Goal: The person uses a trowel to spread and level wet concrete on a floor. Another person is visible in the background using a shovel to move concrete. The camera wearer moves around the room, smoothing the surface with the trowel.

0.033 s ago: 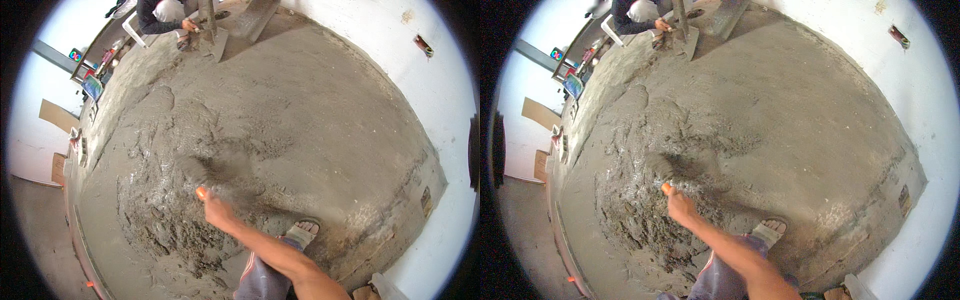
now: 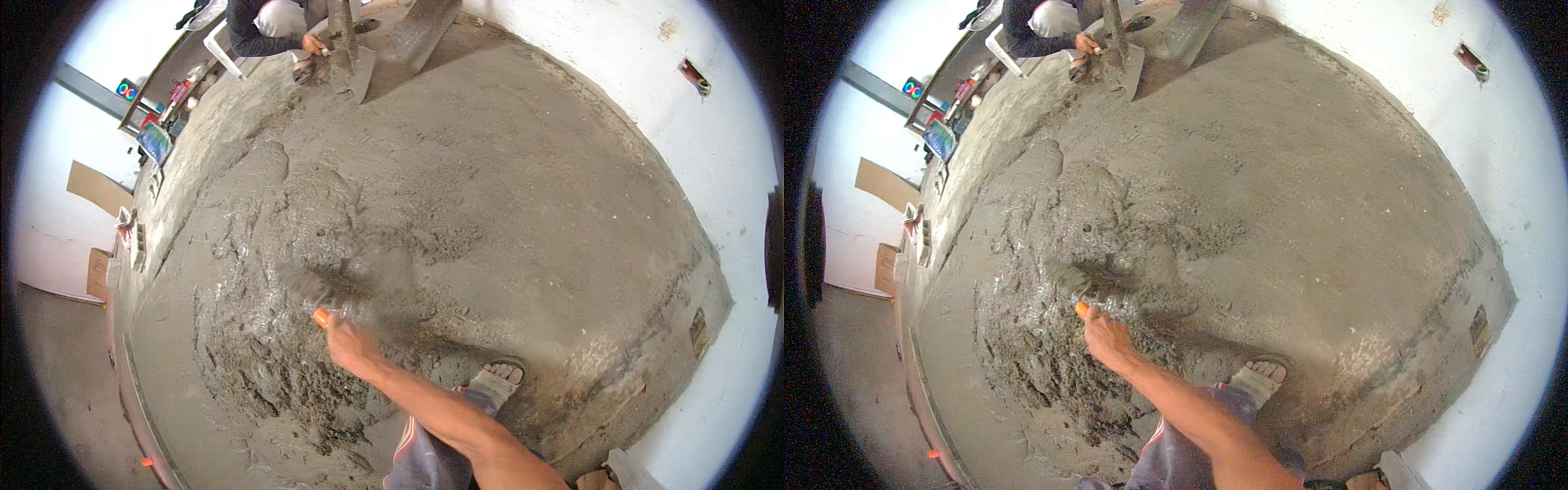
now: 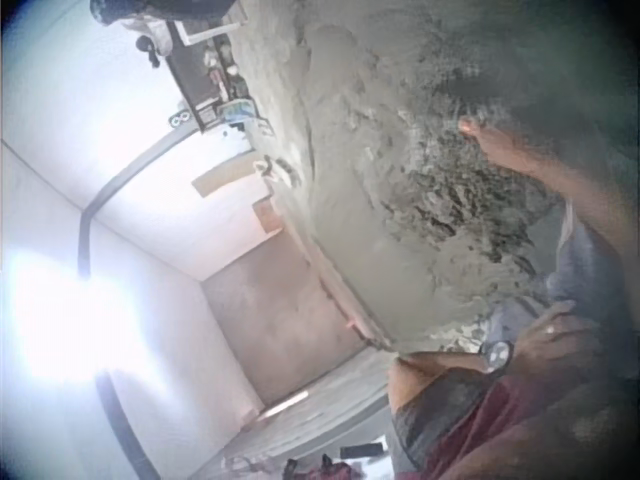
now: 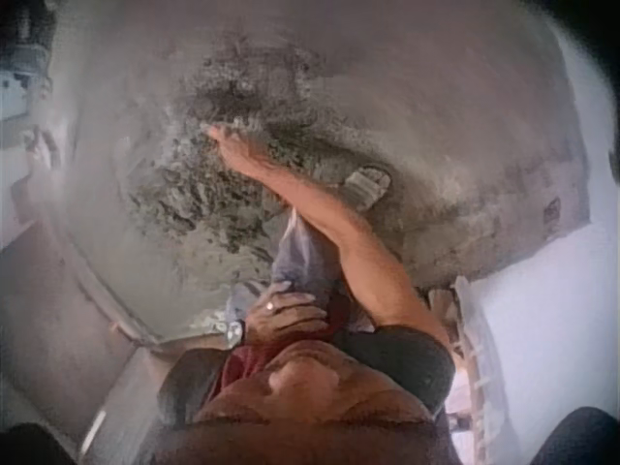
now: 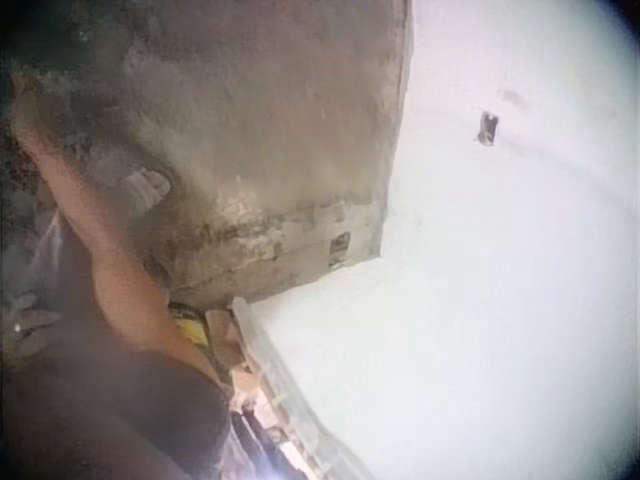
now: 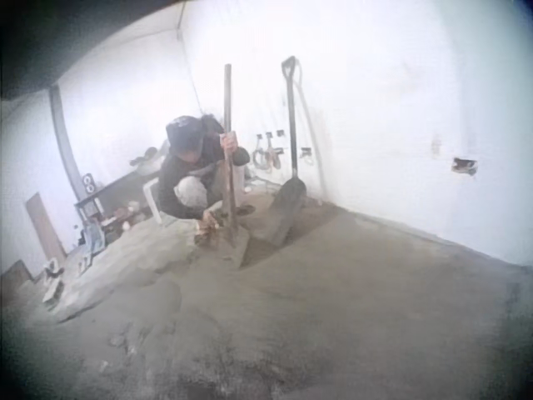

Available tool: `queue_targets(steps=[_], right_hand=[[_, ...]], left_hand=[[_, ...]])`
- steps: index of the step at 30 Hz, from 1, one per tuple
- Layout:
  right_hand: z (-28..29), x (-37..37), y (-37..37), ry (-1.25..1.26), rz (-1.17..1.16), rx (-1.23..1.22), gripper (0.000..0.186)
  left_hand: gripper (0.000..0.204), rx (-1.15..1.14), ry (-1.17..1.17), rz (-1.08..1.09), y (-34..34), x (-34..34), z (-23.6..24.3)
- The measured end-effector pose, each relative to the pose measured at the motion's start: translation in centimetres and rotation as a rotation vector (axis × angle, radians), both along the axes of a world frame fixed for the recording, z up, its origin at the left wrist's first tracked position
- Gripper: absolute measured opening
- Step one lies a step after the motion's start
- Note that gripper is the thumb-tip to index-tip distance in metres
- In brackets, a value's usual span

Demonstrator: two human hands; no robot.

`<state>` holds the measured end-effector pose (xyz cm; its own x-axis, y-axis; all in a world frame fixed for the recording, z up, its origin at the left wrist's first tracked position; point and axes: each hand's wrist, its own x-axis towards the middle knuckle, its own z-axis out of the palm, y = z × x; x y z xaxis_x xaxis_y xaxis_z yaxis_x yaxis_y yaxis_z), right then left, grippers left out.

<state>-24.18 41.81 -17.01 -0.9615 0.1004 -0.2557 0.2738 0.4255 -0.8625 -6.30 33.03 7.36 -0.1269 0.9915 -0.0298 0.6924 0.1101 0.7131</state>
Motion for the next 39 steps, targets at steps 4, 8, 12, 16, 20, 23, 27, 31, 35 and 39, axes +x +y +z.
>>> queue_targets(steps=[4, 8, 12, 16, 20, 23, 27, 31, 35, 39], right_hand=[[2.8, 1.3, 2.0, 0.129, -0.060, -0.081, 0.034], [0.2, 11.3, 14.0, -0.050, -0.330, -0.288, 0.040], [-2.0, 25.4, 26.6, -0.481, -0.540, -0.184, 0.038], [-4.0, 34.2, 28.2, -0.697, -0.616, -0.279, 0.031], [-6.5, 31.8, 22.1, -0.656, -0.429, -0.492, 0.029], [-8.5, 24.6, 15.2, -0.568, -0.277, -0.428, 0.030], [-5.7, 16.6, 8.1, -0.430, -0.196, -0.312, 0.038], [-2.9, 11.9, 3.4, -0.130, -0.128, -0.224, 0.030], [0.4, 4.9, -2.2, 0.091, 0.048, -0.023, 0.033], [3.0, 2.8, -1.5, 0.197, 0.102, -0.028, 0.031]], left_hand=[[0.031, -0.024, -0.047, -0.007, -0.3, -0.2, -0.2], [0.030, -0.041, -0.121, 0.070, -1.0, 1.4, -1.4], [0.030, 0.084, -0.031, -0.045, 0.1, 0.3, -0.8], [0.033, 0.084, -0.007, -0.078, -0.1, 0.2, -0.8], [0.036, 0.085, 0.005, -0.087, -0.1, 0.6, -0.8], [0.036, 0.076, 0.017, -0.085, 0.1, 1.1, -0.6], [0.034, -0.004, 0.031, -0.075, -0.8, 2.1, -0.8], [0.032, 0.047, -0.010, -0.022, -0.5, 2.0, -0.5], [0.032, 0.039, 0.029, -0.020, 0.9, 2.0, 0.4], [0.032, 0.008, -0.001, -0.045, 0.7, 1.8, 0.5]])
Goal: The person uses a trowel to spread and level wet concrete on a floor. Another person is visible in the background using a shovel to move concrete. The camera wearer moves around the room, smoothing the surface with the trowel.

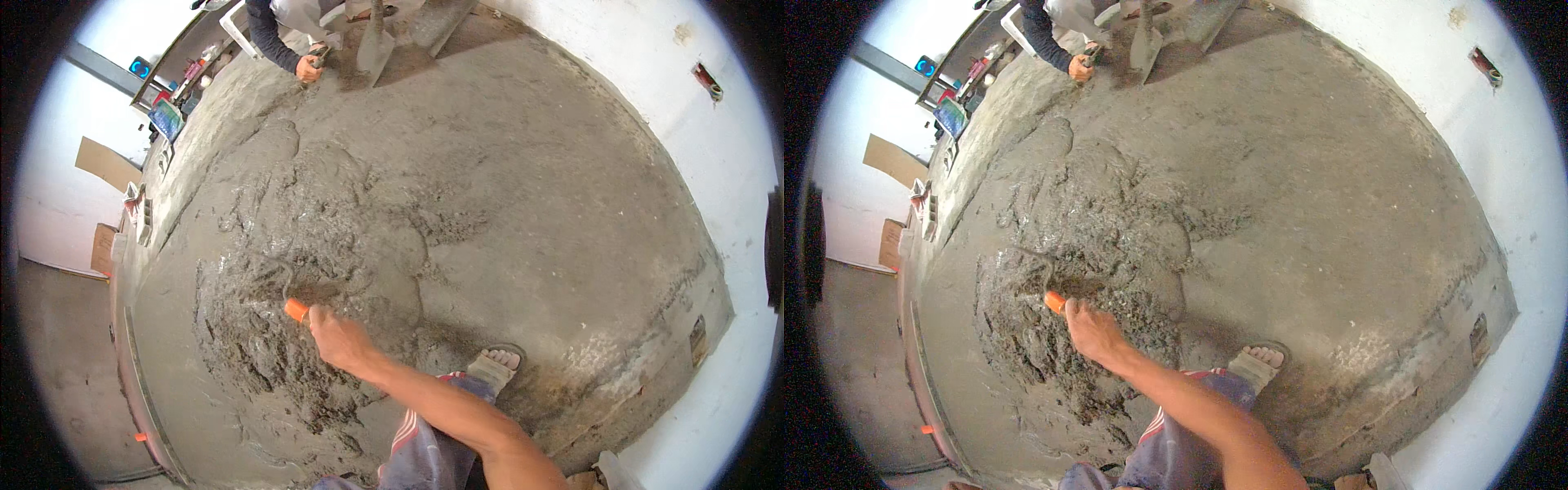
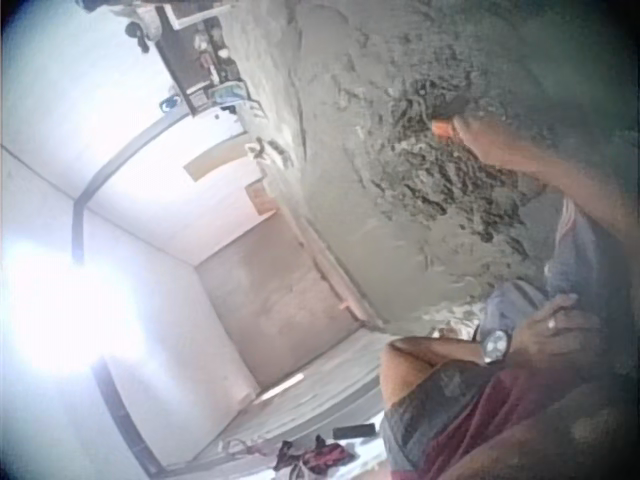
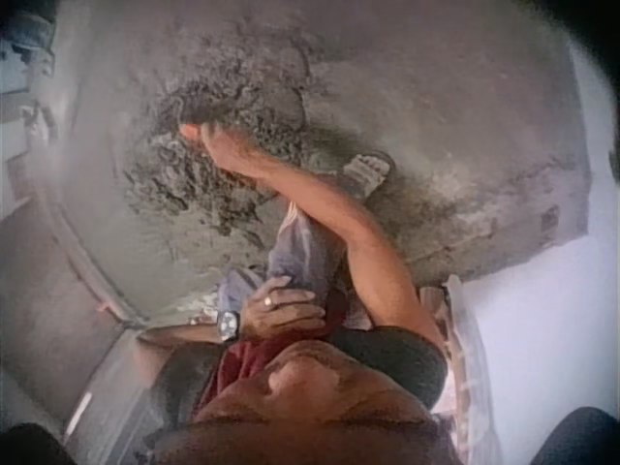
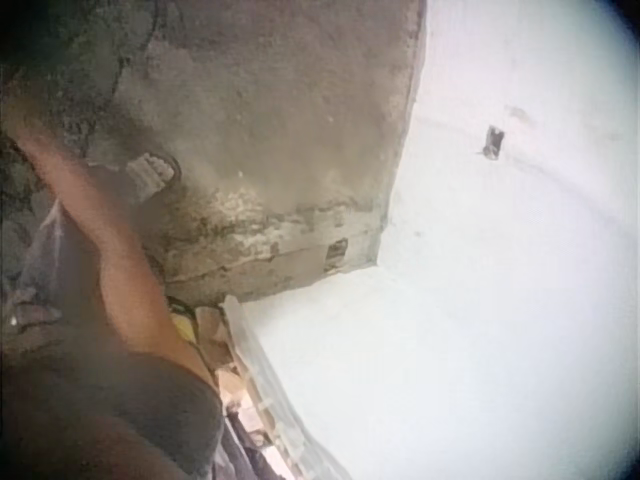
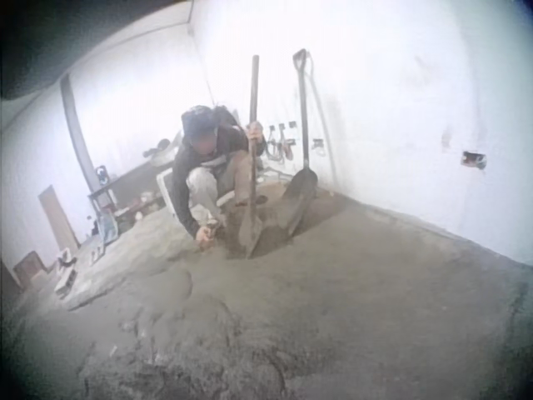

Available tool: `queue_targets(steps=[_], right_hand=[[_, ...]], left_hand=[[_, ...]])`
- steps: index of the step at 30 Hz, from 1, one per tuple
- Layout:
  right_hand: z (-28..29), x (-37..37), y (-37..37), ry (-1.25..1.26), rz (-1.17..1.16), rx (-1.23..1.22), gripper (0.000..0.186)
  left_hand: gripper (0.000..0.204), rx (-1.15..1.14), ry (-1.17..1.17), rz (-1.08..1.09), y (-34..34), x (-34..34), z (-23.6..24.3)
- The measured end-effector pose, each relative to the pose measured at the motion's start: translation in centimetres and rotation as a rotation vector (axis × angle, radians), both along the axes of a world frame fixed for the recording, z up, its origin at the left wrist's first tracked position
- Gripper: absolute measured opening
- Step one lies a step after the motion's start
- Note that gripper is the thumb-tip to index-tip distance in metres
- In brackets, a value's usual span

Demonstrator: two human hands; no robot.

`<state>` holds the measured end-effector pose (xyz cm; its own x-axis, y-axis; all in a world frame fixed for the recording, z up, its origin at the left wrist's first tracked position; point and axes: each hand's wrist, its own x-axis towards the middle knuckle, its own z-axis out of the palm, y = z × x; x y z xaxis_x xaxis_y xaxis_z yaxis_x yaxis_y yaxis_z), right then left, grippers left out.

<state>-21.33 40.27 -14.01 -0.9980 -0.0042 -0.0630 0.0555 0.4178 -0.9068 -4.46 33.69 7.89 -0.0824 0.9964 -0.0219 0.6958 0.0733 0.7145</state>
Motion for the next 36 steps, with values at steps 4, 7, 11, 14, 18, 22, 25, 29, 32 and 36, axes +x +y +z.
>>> queue_targets(steps=[4, 7, 11, 14, 18, 22, 25, 29, 32, 36], right_hand=[[0.4, 5.3, 10.7, -0.113, -0.270, -0.201, 0.034], [-5.1, 12.4, 22.2, -0.399, -0.631, -0.302, 0.031], [-7.3, 24.7, 36.5, -0.458, -1.082, -0.402, 0.041], [-7.3, 30.4, 41.8, -0.516, -1.248, -0.516, 0.042], [-7.4, 28.3, 41.5, -0.573, -1.160, -0.563, 0.043], [-7.4, 19.2, 39.3, -0.525, -0.953, -0.598, 0.041], [-8.9, 12.6, 37.5, -0.524, -0.808, -0.647, 0.038], [-10.5, 3.7, 32.3, -0.567, -0.593, -0.475, 0.037], [-11.0, -2.4, 25.6, -0.542, -0.499, -0.450, 0.041], [-11.2, -8.1, 17.0, -0.524, -0.443, -0.384, 0.042]], left_hand=[[0.035, 0.025, 0.010, 0.012, -0.2, 0.4, -0.5], [0.036, 0.043, 0.058, 0.000, 0.4, 0.0, -0.4], [0.036, 0.047, 0.059, -0.012, 0.3, -0.6, -0.6], [0.036, 0.061, 0.064, -0.031, 0.1, -1.2, -0.9], [0.037, 0.052, 0.066, -0.042, -0.1, -1.5, -0.9], [0.037, 0.044, 0.078, -0.048, -0.3, -1.6, -0.7], [0.037, 0.034, 0.077, -0.007, -0.4, -1.6, -0.5], [0.034, 0.021, 0.088, 0.069, -0.2, -2.1, -0.2], [0.031, 0.019, 0.128, 0.106, -0.2, -2.3, -0.1], [0.028, 0.002, 0.136, 0.104, -0.4, -2.9, -0.2]])
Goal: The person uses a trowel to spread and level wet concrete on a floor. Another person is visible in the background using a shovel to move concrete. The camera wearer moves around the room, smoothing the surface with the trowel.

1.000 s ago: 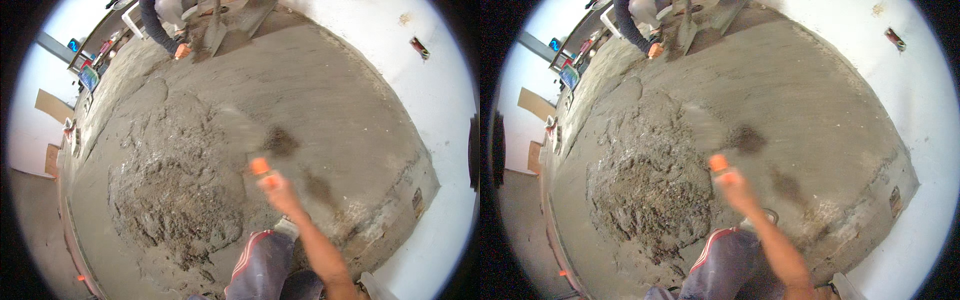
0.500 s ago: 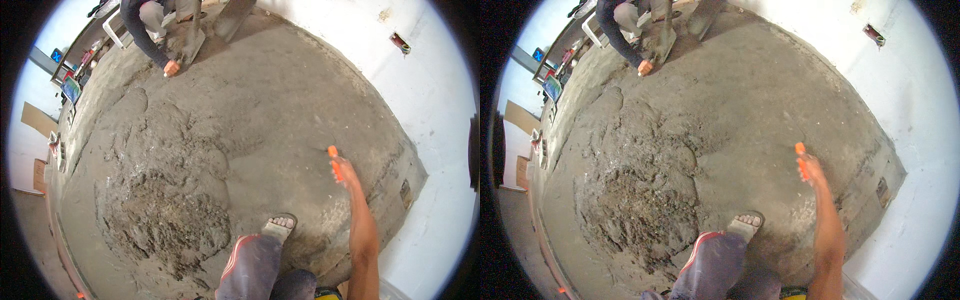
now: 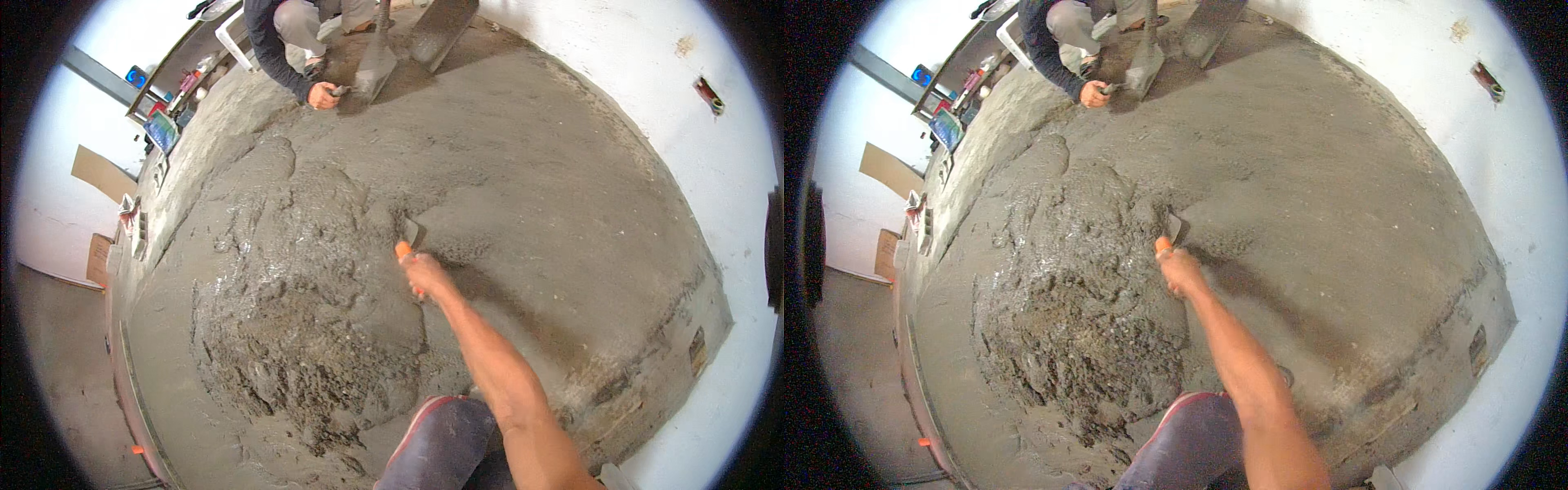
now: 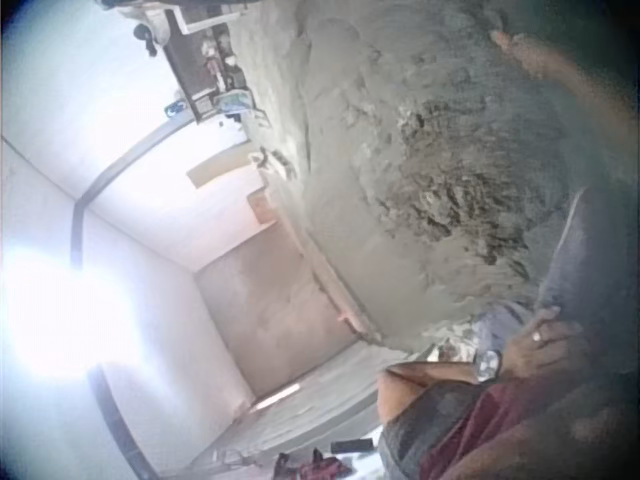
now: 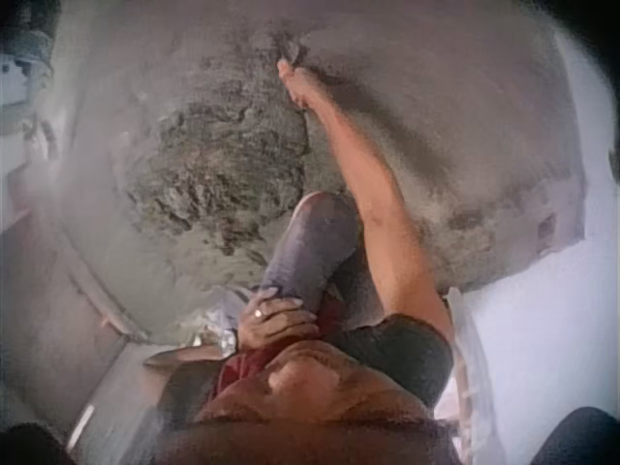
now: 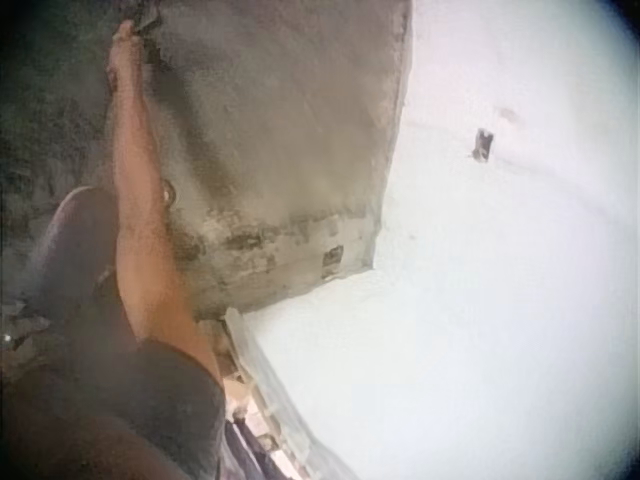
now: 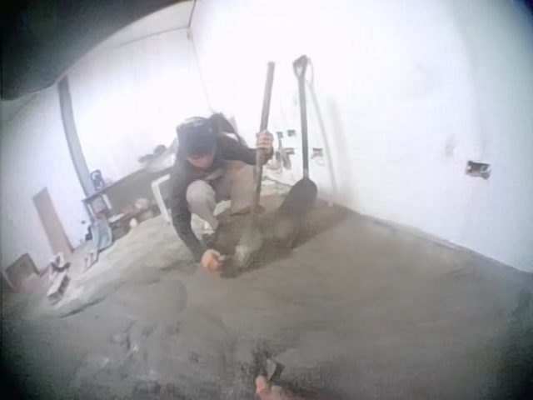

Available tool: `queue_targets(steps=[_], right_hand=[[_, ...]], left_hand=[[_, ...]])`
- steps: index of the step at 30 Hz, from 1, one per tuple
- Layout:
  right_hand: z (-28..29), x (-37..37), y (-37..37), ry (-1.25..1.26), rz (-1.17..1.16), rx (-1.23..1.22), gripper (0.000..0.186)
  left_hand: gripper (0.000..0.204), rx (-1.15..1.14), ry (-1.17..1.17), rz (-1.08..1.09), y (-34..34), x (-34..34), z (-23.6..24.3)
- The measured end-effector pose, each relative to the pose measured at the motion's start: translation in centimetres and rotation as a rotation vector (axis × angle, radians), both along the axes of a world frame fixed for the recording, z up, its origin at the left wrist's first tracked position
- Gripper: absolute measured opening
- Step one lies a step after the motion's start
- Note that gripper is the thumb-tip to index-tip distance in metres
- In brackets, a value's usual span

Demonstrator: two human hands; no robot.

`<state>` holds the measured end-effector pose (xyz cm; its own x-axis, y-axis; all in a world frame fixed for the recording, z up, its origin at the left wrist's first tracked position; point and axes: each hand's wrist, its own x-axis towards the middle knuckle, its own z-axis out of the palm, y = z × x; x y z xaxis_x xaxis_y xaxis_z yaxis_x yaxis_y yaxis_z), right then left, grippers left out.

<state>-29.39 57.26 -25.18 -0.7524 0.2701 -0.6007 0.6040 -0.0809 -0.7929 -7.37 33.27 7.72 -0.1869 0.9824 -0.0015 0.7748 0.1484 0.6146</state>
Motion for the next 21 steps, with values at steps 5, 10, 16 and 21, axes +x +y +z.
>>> queue_targets(steps=[5, 10, 16, 21], right_hand=[[3.2, 0.3, -8.6, 0.276, 0.126, 0.451, 0.035], [6.0, 1.0, -13.9, 0.394, 0.388, 0.591, 0.038], [8.8, 5.5, -5.7, 0.284, 0.226, 0.399, 0.039], [4.1, 18.2, 12.1, 0.041, -0.372, -0.032, 0.025]], left_hand=[[0.028, 0.025, -0.048, 0.103, 0.4, 0.0, -0.3], [0.028, 0.003, -0.136, 0.069, 1.4, -0.1, -0.2], [0.030, 0.019, -0.219, 0.047, 1.3, 0.4, -0.6], [0.035, 0.049, -0.191, -0.016, 1.5, 0.5, -0.4]])
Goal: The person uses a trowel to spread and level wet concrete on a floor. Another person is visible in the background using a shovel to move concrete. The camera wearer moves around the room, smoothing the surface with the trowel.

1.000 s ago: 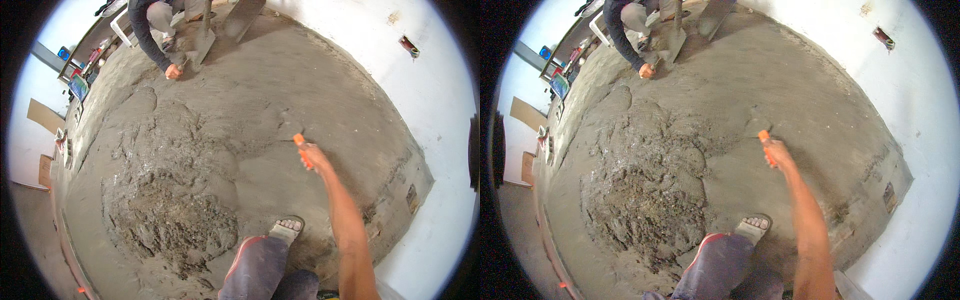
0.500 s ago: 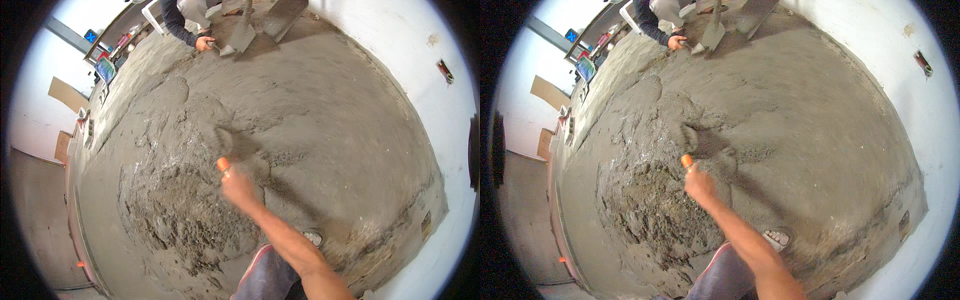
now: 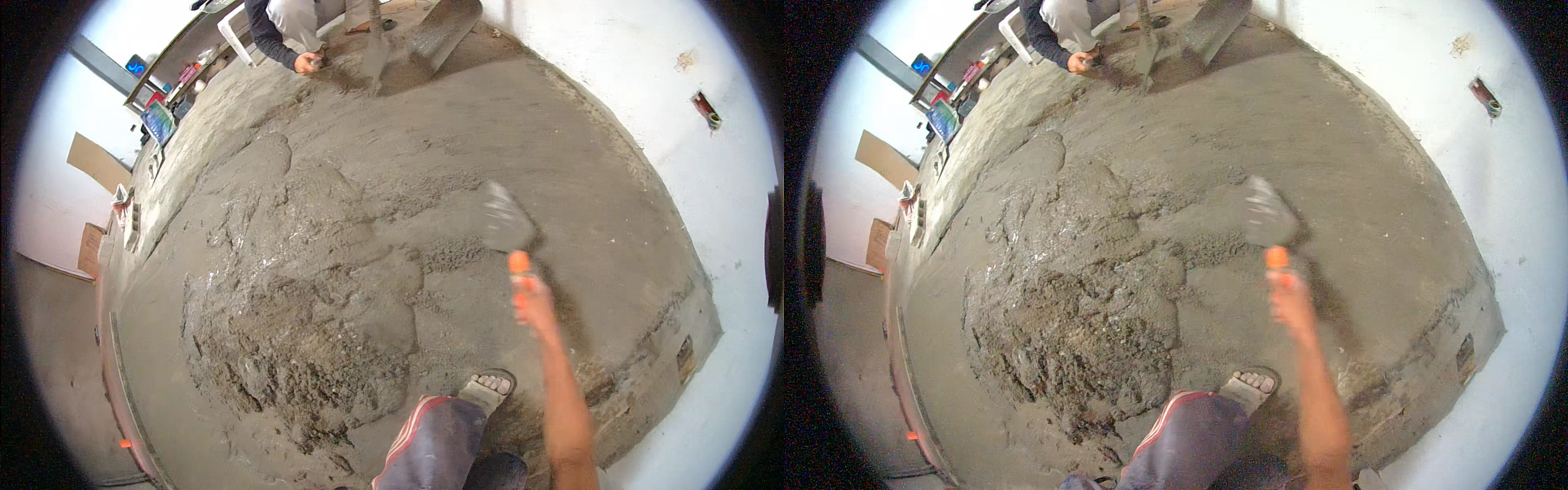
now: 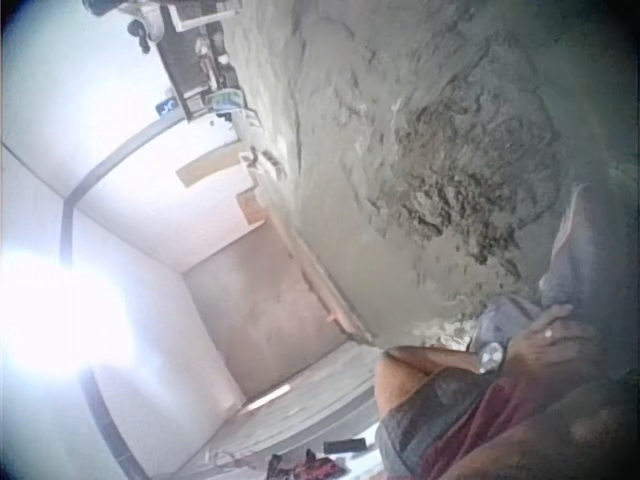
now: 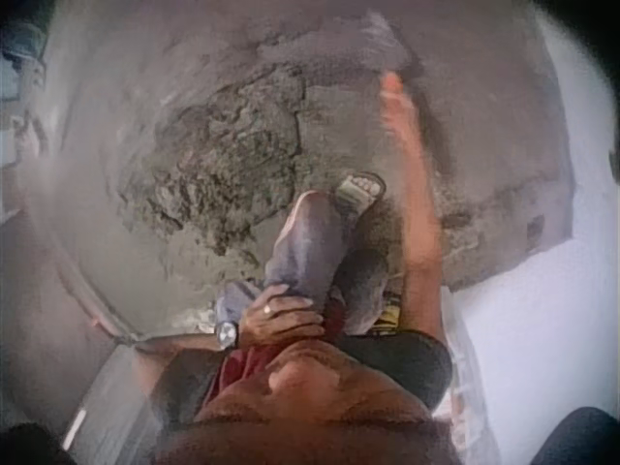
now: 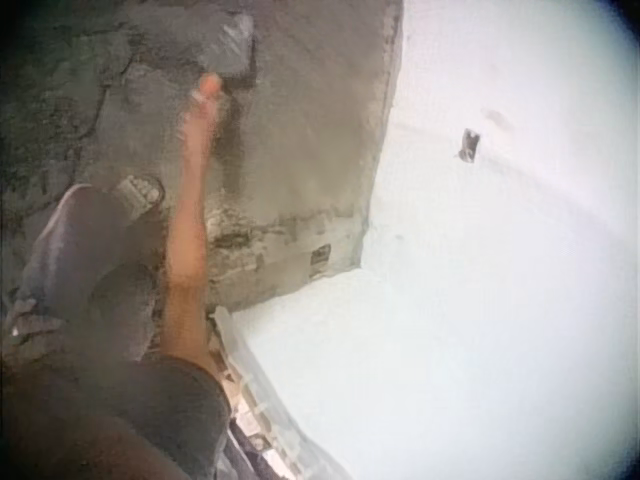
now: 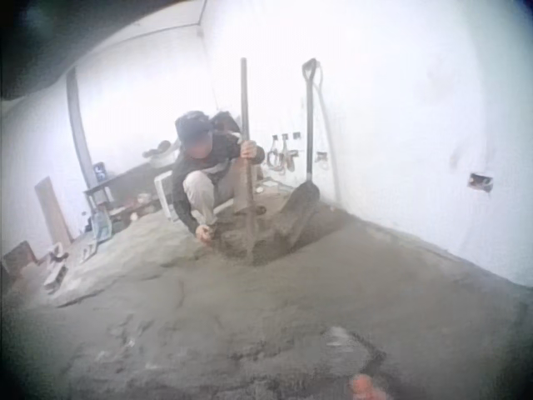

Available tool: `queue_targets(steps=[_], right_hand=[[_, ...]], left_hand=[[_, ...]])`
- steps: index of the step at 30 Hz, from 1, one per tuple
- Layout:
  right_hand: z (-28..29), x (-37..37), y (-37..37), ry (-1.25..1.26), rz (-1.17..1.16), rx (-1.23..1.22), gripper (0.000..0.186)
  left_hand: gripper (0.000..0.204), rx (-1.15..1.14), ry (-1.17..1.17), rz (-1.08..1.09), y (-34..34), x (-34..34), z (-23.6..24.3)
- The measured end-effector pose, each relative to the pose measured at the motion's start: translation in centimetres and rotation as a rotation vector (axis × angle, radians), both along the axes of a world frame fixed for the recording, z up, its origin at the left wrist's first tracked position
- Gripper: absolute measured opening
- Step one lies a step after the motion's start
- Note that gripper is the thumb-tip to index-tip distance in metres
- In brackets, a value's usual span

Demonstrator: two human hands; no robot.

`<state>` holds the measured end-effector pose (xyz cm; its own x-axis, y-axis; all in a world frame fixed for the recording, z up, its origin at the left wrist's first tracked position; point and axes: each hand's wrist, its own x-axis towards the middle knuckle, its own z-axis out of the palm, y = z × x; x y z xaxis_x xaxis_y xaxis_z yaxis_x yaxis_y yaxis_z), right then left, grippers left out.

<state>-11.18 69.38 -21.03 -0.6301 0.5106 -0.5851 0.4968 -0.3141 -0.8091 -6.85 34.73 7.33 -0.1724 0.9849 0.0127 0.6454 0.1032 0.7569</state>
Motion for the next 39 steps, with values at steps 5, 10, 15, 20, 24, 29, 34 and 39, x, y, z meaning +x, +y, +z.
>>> queue_targets(steps=[5, 10, 15, 20, 24, 29, 34, 39], right_hand=[[0.0, 7.5, 3.6, -0.132, -0.132, -0.061, 0.032], [-0.5, 1.4, -2.7, -0.181, 0.097, -0.128, 0.029], [-3.9, -6.5, -12.4, -0.026, 0.395, -0.167, 0.027], [-3.2, -10.6, -21.0, 0.090, 0.505, 0.248, 0.030], [3.7, -12.7, -27.3, 0.176, 0.771, 0.564, 0.032], [6.2, -14.7, -28.9, 0.377, 0.760, 0.893, 0.021], [5.5, -8.0, -24.0, 0.579, 0.392, 0.917, 0.028], [-3.0, 0.4, -12.7, -0.149, 0.468, 0.964, 0.035]], left_hand=[[0.036, 0.046, 0.057, -0.023, -0.1, 0.2, -0.3], [0.036, 0.050, 0.091, 0.003, 0.2, 0.5, 0.3], [0.032, 0.031, 0.137, 0.014, -0.6, 0.5, 0.3], [0.029, 0.000, 0.063, 0.104, -1.4, 0.9, 0.4], [0.029, -0.003, 0.084, 0.096, -1.7, 0.8, 0.7], [0.028, 0.013, 0.067, 0.075, -2.3, 2.1, 0.7], [0.025, 0.010, -0.031, 0.273, -5.1, 5.8, -0.8], [0.023, 0.016, 0.007, 0.227, -5.1, 7.1, 0.2]])
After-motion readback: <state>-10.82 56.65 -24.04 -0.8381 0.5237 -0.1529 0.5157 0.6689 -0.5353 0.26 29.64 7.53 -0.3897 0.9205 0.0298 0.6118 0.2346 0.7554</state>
